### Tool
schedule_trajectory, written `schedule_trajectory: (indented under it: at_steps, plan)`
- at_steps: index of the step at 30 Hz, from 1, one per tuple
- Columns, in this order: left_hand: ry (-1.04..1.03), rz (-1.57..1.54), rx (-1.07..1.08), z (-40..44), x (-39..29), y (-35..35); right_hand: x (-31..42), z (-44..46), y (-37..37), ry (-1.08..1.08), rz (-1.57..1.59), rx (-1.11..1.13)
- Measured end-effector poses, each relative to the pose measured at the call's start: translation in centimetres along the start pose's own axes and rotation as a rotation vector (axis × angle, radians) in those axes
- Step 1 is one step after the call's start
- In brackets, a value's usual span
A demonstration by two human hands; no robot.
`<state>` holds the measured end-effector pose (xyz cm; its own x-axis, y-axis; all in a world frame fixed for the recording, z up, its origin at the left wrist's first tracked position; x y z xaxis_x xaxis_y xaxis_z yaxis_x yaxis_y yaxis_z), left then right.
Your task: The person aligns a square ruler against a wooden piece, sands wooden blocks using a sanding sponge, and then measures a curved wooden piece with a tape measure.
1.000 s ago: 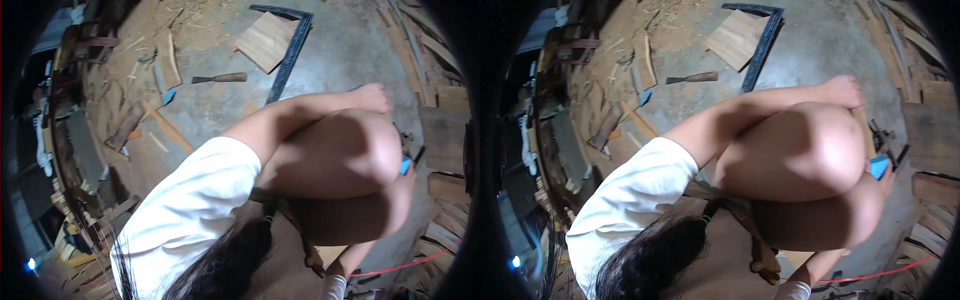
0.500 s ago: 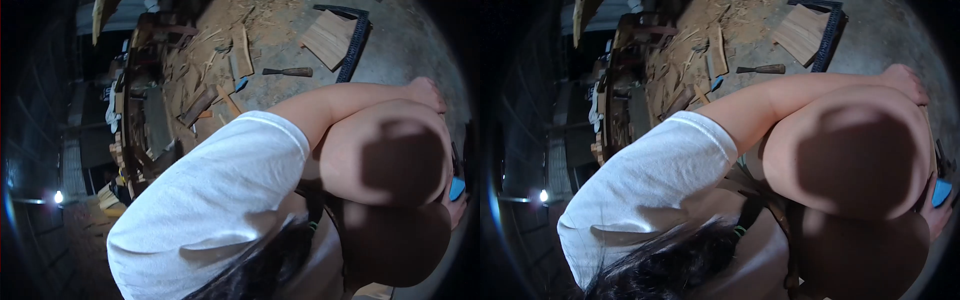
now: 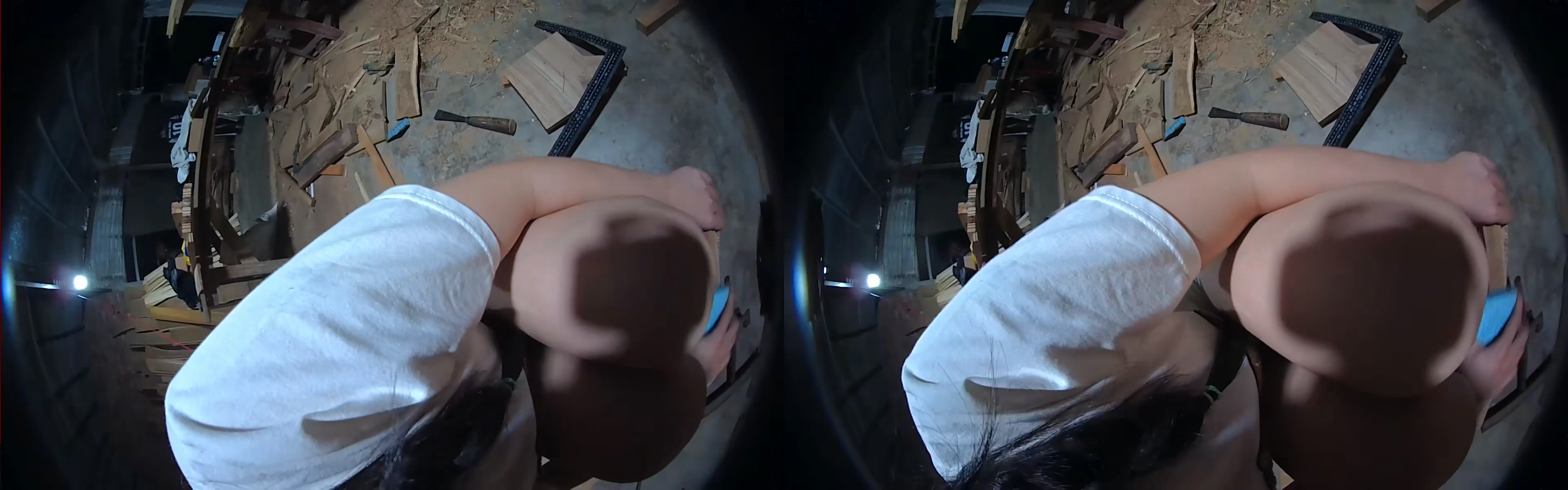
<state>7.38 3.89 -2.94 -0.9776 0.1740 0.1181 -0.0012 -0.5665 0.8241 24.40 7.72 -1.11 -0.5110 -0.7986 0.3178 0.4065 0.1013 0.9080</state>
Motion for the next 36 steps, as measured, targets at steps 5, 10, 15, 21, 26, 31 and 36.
schedule_trajectory:
  at_steps: [5, 10, 15, 21, 26, 31, 36]
  plan:
    - [0.008, 0.014, 0.016, -0.2, -0.3, -1.0, -2.3, -5.2, 3.4, -0.192, -0.218, -0.103]
    - [-0.008, -0.04, 0.02, 0.2, -0.5, -0.8, -2.1, -5.0, 4.2, -0.272, -0.373, -0.165]
    - [-0.003, -0.026, 0.01, 0.3, -0.5, -0.9, 3.4, 3.3, 0.1, -0.085, -0.171, 0.047]
    - [0.014, -0.079, -0.01, 0.3, -0.7, 0.2, 1.4, -1.0, 2.9, -0.117, -0.13, -0.004]
    - [0.008, -0.156, 0.102, 0.0, -0.4, -1.0, -7.7, -8.3, 3.5, -0.367, -0.212, -0.048]
    - [-0.005, -0.21, 0.051, 0.3, -0.1, 0.6, 0.9, -1.5, 3.0, -0.208, -0.066, 0.011]
    - [-0.005, -0.19, 0.079, 0.4, -0.1, 0.4, 5.2, 2.6, 1.3, -0.136, -0.035, -0.018]
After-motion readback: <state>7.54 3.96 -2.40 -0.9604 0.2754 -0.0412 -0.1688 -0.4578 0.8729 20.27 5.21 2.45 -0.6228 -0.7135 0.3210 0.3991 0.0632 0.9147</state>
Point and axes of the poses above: each hand's wrist, its own z-axis towards the middle knuckle, its own y-axis out of the back of the hand, x = y × z, the point moved 9 cm from there along z, towards the middle knuckle, and after that the axes turned 7 degrees about z, right-handed, at the moved point
